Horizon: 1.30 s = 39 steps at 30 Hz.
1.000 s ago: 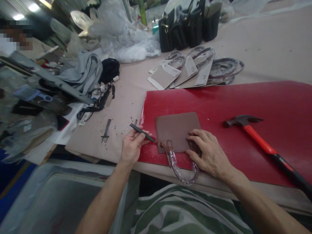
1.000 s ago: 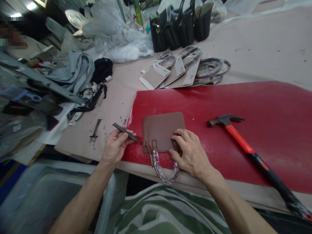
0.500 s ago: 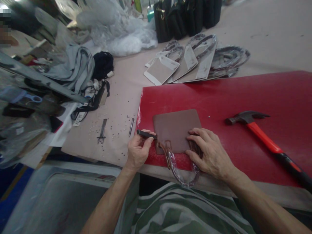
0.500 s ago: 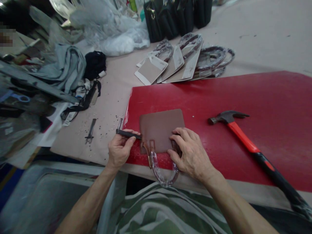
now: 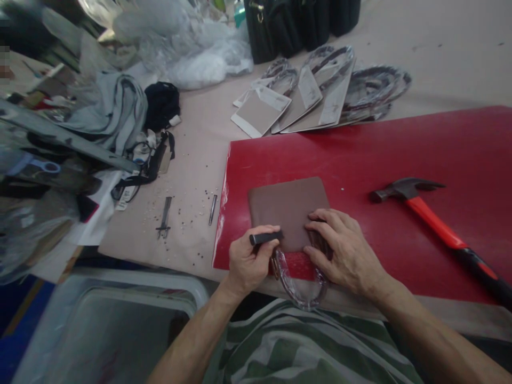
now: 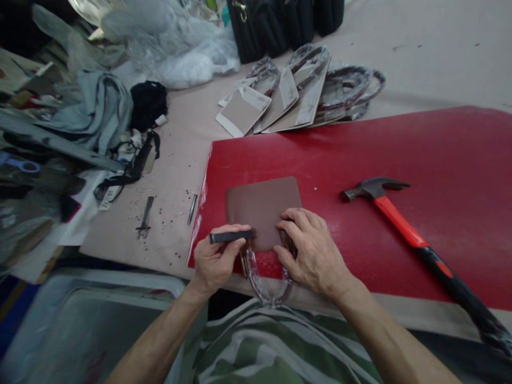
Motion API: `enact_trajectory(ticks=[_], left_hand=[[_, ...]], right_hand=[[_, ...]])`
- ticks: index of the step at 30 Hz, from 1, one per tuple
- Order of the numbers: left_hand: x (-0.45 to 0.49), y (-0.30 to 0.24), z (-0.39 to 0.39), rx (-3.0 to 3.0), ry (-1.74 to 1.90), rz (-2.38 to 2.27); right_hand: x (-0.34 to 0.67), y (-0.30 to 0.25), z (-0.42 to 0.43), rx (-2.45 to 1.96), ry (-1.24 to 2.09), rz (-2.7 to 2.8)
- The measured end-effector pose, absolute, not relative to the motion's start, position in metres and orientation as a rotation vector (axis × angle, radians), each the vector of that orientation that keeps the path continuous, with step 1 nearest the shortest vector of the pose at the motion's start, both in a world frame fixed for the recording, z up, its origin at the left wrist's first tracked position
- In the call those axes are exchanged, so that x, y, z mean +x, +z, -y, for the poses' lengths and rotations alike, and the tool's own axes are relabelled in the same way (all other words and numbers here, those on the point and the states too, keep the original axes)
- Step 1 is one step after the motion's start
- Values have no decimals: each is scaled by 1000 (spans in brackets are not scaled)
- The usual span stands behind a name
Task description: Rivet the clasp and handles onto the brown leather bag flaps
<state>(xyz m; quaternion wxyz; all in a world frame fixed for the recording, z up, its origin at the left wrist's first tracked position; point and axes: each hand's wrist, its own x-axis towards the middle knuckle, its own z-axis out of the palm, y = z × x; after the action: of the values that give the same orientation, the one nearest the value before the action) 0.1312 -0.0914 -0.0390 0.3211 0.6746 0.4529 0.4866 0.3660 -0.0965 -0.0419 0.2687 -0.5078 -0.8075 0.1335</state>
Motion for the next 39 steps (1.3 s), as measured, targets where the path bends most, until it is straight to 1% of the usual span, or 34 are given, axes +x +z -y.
enact_trajectory(ticks=[6,22,32,39], left_hand=[[137,-48,93,1818,1329,-1135],[141,-44,88,1991,1339,-1032],[144,-47,87,2095,1350,-1064],[146,-41,85,2179,1263,-1163]], right_hand=[[366,-42,97,-1355,335,2190],[366,-42,97,-1347,327,2186],[366,-41,97,-1351,325,2180],[366,-43,97,-1342,323,2168]])
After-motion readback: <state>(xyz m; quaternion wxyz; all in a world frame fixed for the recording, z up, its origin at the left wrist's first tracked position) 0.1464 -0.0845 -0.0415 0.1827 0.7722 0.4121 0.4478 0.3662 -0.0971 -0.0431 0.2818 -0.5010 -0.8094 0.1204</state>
